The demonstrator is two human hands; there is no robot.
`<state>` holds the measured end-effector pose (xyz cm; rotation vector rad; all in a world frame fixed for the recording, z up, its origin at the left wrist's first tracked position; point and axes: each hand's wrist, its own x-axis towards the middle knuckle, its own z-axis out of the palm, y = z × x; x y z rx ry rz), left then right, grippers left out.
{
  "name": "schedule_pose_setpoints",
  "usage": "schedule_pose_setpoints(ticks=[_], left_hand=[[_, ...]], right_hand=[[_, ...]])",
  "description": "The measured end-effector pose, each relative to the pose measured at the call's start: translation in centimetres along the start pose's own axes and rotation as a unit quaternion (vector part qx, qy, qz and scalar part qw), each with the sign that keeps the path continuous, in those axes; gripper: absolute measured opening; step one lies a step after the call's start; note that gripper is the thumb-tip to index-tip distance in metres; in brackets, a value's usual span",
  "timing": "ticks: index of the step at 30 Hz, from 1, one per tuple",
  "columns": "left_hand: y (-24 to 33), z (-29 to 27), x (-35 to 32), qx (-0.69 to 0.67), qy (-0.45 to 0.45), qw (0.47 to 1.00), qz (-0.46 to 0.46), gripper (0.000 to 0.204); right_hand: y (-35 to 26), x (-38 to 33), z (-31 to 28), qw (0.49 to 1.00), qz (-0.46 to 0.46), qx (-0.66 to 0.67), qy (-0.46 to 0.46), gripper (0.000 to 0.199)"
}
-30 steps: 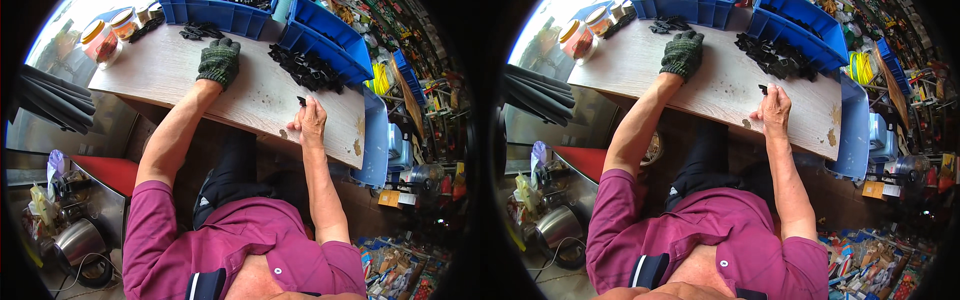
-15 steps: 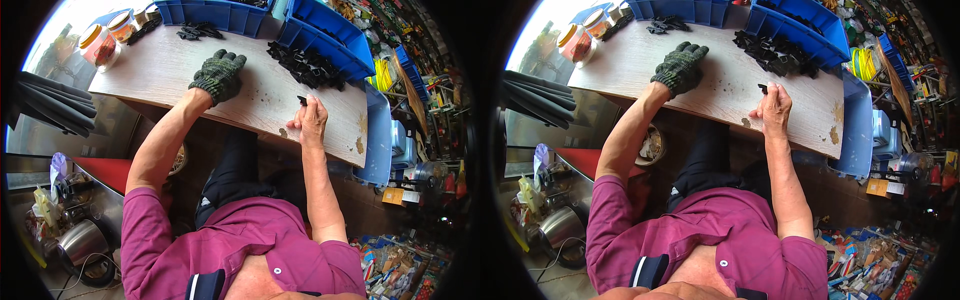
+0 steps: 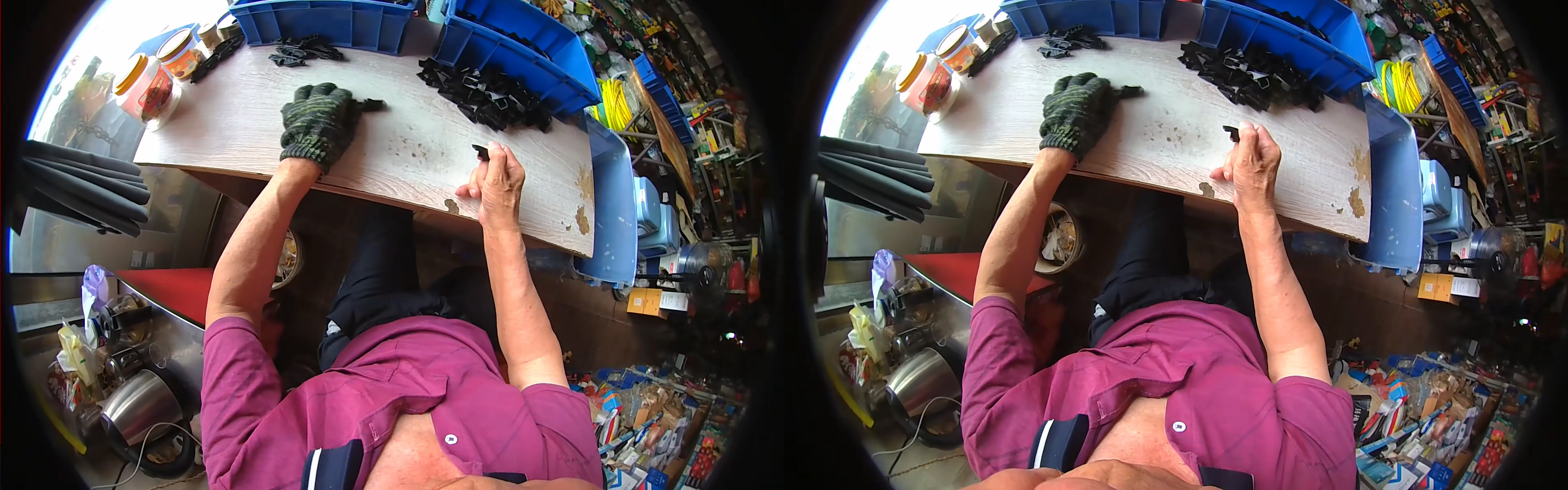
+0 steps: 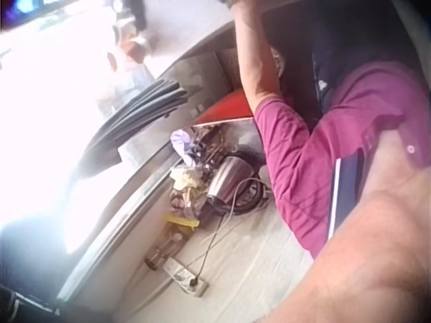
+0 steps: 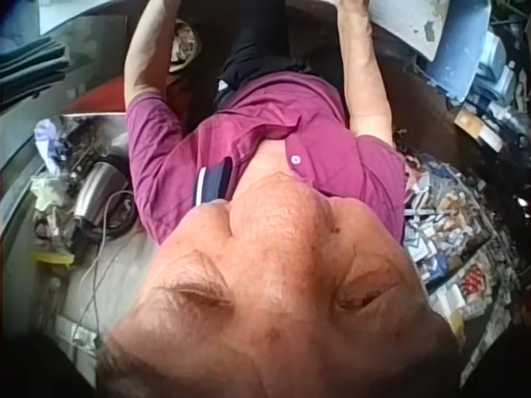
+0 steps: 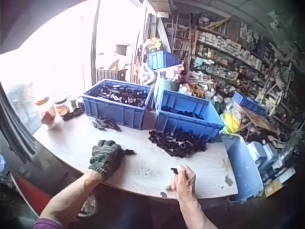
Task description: Sorting small black plastic hardware components on a workbench.
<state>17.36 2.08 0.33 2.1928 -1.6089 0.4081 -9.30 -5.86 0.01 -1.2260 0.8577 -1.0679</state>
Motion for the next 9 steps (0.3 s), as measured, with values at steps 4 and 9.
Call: schedule_pose_setpoints(ticks=[4, 9], left_hand=[[0.9, -0.1, -0.3, -0.060, 0.013, 0.998, 0.034, 0.018], [6.1, 1.7, -3.2, -0.355, 0.025, 0.931, 0.079, 0.035]], right_hand=[[0.2, 0.1, 0.1, 1.000, 0.005, 0.009, 0.012, 0.029], [0.4, 0.2, -0.4, 0.998, 0.006, 0.054, 0.015, 0.035]])
